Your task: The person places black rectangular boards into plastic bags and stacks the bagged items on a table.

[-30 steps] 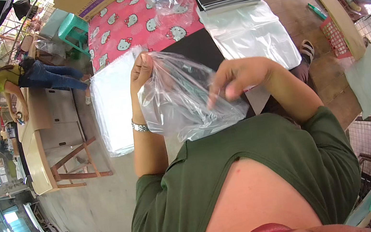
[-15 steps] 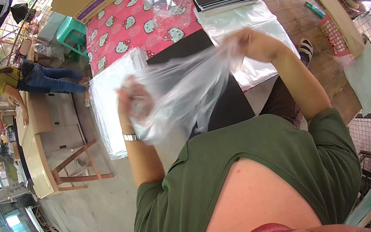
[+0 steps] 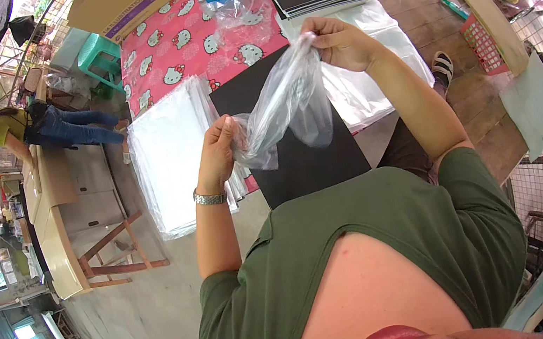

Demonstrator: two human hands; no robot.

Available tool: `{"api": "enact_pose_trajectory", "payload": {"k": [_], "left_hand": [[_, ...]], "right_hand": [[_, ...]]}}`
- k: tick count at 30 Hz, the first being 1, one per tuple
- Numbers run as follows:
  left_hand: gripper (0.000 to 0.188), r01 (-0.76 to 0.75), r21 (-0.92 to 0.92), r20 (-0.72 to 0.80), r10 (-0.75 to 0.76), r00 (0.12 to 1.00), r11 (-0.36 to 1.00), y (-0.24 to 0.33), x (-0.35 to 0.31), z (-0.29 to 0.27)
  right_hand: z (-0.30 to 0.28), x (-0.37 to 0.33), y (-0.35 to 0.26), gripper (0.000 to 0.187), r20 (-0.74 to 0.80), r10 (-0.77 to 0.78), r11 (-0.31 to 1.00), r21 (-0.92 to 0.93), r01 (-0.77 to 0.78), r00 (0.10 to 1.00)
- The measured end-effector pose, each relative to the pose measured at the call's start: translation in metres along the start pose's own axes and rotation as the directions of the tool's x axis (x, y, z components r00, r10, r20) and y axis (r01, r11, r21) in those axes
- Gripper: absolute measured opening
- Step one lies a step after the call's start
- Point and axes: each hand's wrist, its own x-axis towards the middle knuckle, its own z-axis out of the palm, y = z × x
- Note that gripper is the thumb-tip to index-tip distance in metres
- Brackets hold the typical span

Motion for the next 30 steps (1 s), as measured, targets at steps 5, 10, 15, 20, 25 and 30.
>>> {"api": "enact_pose_trajectory", "payload": {"k": [5, 10, 15, 20, 25, 30], "left_hand": [[0.035, -0.351, -0.565, -0.244, 0.255, 0.936, 0.747, 0.008, 0.009, -0.024], [0.029, -0.299, -0.396, -0.243, 0.215, 0.946, 0.868, -0.001, 0.01, -0.03], [0.017, 0.088, 0.404, 0.129, -0.152, 0.98, 0.91, -0.01, 0.008, -0.009], [0.022, -0.319, -0.494, -0.217, 0.241, 0.946, 0.809, 0.003, 0.018, -0.039], [0.021, -0.097, -0.586, -0.151, 0.009, 0.989, 0.804, 0.005, 0.024, -0.03], [0.021, 0.158, 0.045, 0.264, -0.165, 0.95, 0.986, -0.023, 0.023, -0.06]], "right_hand": [[0.006, 0.0, -0.005, 0.018, -0.13, 0.19, 0.971, -0.119, -0.206, 0.973], [-0.004, 0.0, -0.006, 0.027, 0.062, 0.455, 0.547, -0.806, -0.225, 0.888], [0.003, 0.005, -0.009, 0.013, -0.193, -0.078, 0.985, 0.138, 0.106, 0.978], [-0.006, 0.01, -0.009, 0.023, -0.112, 0.315, 0.895, -0.296, -0.335, 0.942], [-0.002, 0.009, -0.002, 0.02, 0.068, 0.439, 0.603, -0.761, -0.238, 0.896], [-0.019, 0.02, 0.01, 0.012, -0.128, -0.04, 0.934, 0.348, 0.083, 0.991]]}}
